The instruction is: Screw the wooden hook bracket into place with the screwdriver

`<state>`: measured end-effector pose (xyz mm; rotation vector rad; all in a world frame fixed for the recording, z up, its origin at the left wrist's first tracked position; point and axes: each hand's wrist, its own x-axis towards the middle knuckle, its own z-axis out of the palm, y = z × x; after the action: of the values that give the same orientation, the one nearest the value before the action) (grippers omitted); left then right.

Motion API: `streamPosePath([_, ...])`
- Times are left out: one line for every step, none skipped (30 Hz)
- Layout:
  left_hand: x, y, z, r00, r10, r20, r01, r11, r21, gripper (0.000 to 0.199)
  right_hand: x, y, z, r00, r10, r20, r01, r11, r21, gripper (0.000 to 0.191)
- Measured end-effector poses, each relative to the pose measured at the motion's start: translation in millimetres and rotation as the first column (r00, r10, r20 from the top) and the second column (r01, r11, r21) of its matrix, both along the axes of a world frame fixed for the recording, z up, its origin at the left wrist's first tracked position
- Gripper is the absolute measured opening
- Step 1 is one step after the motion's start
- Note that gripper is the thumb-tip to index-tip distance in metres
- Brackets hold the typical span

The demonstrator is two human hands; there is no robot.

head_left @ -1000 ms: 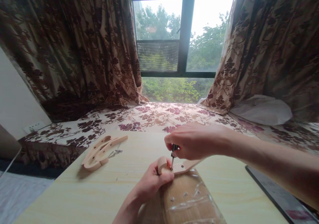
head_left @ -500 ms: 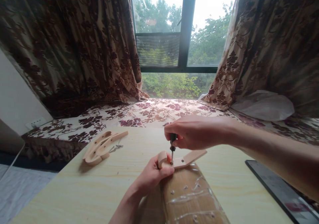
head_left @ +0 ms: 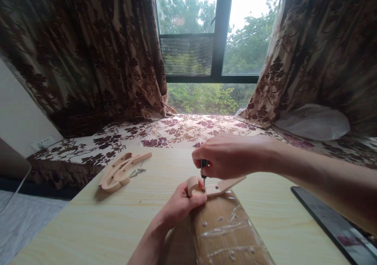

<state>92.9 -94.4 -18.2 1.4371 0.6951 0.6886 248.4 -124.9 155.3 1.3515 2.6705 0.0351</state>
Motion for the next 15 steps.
streamPosePath([-0.1, -0.2, -0.3, 1.0, 0.0, -0.001, 0.0, 1.0, -0.007, 0.028, 0.8, -0.5, -0.2, 1.0, 0.016, -0.005, -0.016, 1.0, -0.009, 0.02])
streamPosePath([-0.2, -0.4, -0.5, 1.0, 0.0, -0.003, 0.0, 1.0, -0.013, 0.029, 1.8, -0.9, -1.1, 0.999, 0.029, -0.015, -0.029, 0.999, -0.014, 0.02])
streamPosePath([-0.2, -0.6, -0.4, 1.0, 0.0, -0.005, 0.0, 1.0, -0.019, 0.03, 2.9, -1.4, -2.5, 0.999, 0.035, -0.027, -0.036, 0.999, -0.017, 0.02])
streamPosePath([-0.3, -0.8, -0.1, 1.0, 0.003, -0.006, -0.003, 1.0, -0.023, 0.031, 3.9, -1.9, -4.2, 0.999, 0.034, -0.038, -0.034, 0.999, -0.019, 0.019])
streamPosePath([-0.4, -1.0, 0.4, 1.0, 0.007, -0.007, -0.007, 1.0, -0.023, 0.031, 5.0, -2.2, -5.9, 0.999, 0.024, -0.047, -0.025, 0.999, -0.019, 0.019])
streamPosePath([-0.6, -1.2, 1.3, 1.0, 0.012, -0.007, -0.012, 1.0, -0.021, 0.03, 5.9, -2.4, -7.4, 0.999, 0.013, -0.053, -0.014, 1.0, -0.019, 0.019])
streamPosePath([-0.7, -1.4, 2.3, 1.0, 0.018, -0.008, -0.018, 1.0, -0.017, 0.029, 6.7, -2.3, -8.3, 0.999, 0.001, -0.054, -0.002, 1.0, -0.022, 0.019])
streamPosePath([-0.9, -1.7, 3.3, 1.0, 0.021, -0.009, -0.021, 1.0, -0.012, 0.029, 7.3, -2.0, -8.5, 0.999, -0.008, -0.052, 0.006, 1.0, -0.025, 0.02])
streamPosePath([-1.0, -2.0, 4.3, 1.0, 0.022, -0.011, -0.022, 1.0, -0.008, 0.028, 7.6, -1.6, -8.0, 0.999, -0.012, -0.047, 0.011, 1.0, -0.026, 0.02])
streamPosePath([-1.1, -2.1, 5.0, 1.0, 0.022, -0.012, -0.022, 1.0, -0.004, 0.028, 7.8, -1.0, -6.7, 0.999, -0.012, -0.04, 0.011, 1.0, -0.029, 0.021])
streamPosePath([-1.2, -2.2, 5.4, 1.0, 0.02, -0.014, -0.02, 1.0, -0.001, 0.028, 7.6, -0.4, -4.7, 0.999, -0.012, -0.033, 0.011, 0.999, -0.032, 0.021])
streamPosePath([-1.1, -2.2, 5.6, 1.0, 0.018, -0.016, -0.018, 1.0, 0.0, 0.028, 7.3, 0.1, -2.3, 0.999, -0.014, -0.029, 0.013, 0.999, -0.036, 0.021])
streamPosePath([-1.0, -2.1, 5.4, 1.0, 0.016, -0.017, -0.016, 1.0, 0.0, 0.029, 6.8, 0.4, 0.2, 1.0, -0.01, -0.028, 0.009, 0.999, -0.04, 0.021])
streamPosePath([-0.7, -1.9, 5.0, 1.0, 0.014, -0.018, -0.014, 1.0, 0.0, 0.029, 6.2, 0.5, 2.6, 1.0, -0.003, -0.027, 0.002, 0.999, -0.044, 0.022])
streamPosePath([-0.4, -1.6, 4.6, 1.0, 0.013, -0.019, -0.013, 1.0, -0.001, 0.03, 5.6, 0.5, 4.4, 1.0, 0.006, -0.023, -0.007, 0.999, -0.051, 0.023])
